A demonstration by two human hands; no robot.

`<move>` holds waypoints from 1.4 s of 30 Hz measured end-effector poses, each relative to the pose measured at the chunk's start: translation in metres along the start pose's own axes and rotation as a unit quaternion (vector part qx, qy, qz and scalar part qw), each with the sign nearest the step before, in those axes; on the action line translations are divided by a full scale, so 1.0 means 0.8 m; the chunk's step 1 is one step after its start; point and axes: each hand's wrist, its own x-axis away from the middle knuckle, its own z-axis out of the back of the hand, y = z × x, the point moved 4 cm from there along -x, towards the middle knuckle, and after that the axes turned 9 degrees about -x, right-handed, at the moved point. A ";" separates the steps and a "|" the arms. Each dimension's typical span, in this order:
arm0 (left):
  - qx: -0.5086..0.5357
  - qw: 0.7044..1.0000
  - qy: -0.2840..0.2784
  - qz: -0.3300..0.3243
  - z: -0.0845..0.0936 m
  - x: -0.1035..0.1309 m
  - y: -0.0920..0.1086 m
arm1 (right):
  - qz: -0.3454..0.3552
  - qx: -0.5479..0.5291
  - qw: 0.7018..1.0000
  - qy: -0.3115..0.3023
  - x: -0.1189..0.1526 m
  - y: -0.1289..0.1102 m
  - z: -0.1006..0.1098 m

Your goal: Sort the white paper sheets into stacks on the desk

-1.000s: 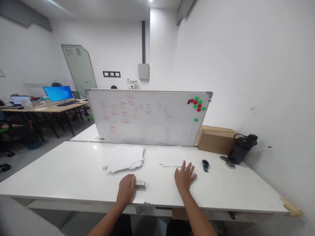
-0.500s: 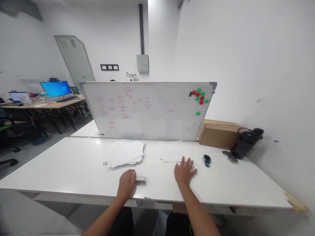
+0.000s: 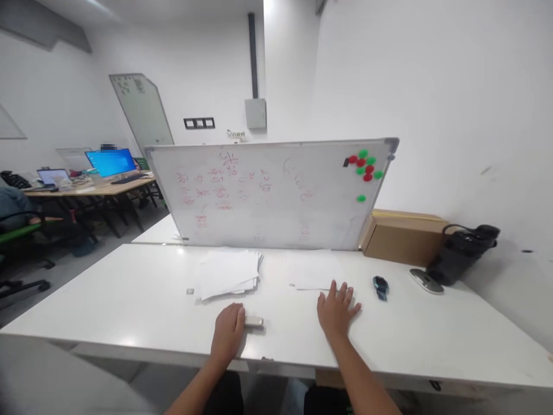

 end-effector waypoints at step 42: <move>-0.108 0.977 -0.100 0.154 0.116 -0.057 -0.116 | 0.021 -0.085 0.996 0.008 0.001 0.004 0.003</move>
